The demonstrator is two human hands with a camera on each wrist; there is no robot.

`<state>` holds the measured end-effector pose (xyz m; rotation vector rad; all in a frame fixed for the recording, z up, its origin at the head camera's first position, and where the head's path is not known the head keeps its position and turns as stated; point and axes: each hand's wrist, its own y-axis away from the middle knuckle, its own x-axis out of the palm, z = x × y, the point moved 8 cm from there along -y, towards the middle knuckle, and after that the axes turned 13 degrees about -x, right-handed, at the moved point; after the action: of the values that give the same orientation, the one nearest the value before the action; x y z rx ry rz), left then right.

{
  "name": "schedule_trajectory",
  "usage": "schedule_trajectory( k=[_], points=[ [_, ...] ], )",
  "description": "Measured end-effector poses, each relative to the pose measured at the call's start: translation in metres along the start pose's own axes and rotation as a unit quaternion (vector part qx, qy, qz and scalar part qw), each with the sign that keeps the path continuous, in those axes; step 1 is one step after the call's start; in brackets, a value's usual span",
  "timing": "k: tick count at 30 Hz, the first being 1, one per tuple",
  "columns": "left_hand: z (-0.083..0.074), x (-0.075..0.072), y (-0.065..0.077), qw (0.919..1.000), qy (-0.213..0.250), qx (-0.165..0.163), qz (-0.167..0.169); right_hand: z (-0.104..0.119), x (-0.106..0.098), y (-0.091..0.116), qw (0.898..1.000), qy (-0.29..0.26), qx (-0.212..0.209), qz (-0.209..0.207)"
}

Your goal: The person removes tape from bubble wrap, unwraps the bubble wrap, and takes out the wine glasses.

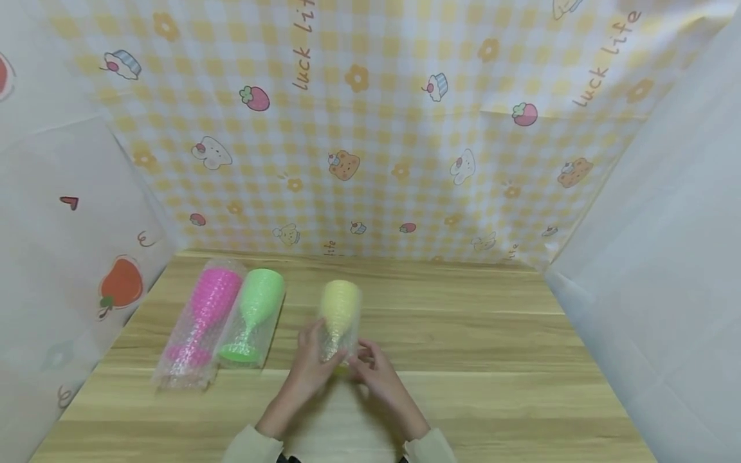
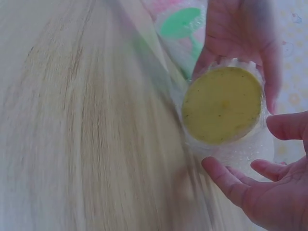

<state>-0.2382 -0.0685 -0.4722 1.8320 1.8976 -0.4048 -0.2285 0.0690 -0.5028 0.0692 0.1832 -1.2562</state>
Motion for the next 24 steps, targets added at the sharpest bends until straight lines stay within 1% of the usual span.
schedule_trajectory(
  k=[3,6,10,13,15,17,21,23,24],
  points=[
    [0.001,0.005,0.002,0.9996,0.024,-0.007,0.010,0.000,-0.007,0.006,1.000,0.003,0.001,-0.010],
    [0.004,0.011,0.003,0.9979,0.053,-0.024,0.026,0.000,-0.015,0.010,1.000,0.009,-0.005,-0.016],
    [0.006,0.019,0.007,0.9939,0.085,-0.045,0.053,-0.004,-0.029,0.012,0.999,0.000,-0.012,-0.030],
    [0.008,0.025,0.010,0.9891,0.109,-0.060,0.079,-0.006,-0.039,0.010,0.999,0.000,-0.011,-0.042],
    [0.010,0.029,0.011,0.9834,0.128,-0.073,0.106,-0.009,-0.046,0.009,0.999,0.001,-0.003,-0.050],
    [0.011,0.034,0.013,0.9751,0.148,-0.083,0.143,-0.012,-0.053,0.006,0.998,-0.002,0.006,-0.059],
    [0.010,0.043,0.019,0.9585,0.161,-0.073,0.224,-0.017,-0.063,0.001,0.997,-0.006,0.018,-0.076],
    [0.010,0.047,0.023,0.9526,0.151,-0.067,0.256,-0.017,-0.066,-0.001,0.996,-0.002,0.012,-0.084],
    [0.010,0.048,0.024,0.9510,0.145,-0.065,0.265,-0.016,-0.067,-0.002,0.996,0.003,0.006,-0.088]
  ],
)
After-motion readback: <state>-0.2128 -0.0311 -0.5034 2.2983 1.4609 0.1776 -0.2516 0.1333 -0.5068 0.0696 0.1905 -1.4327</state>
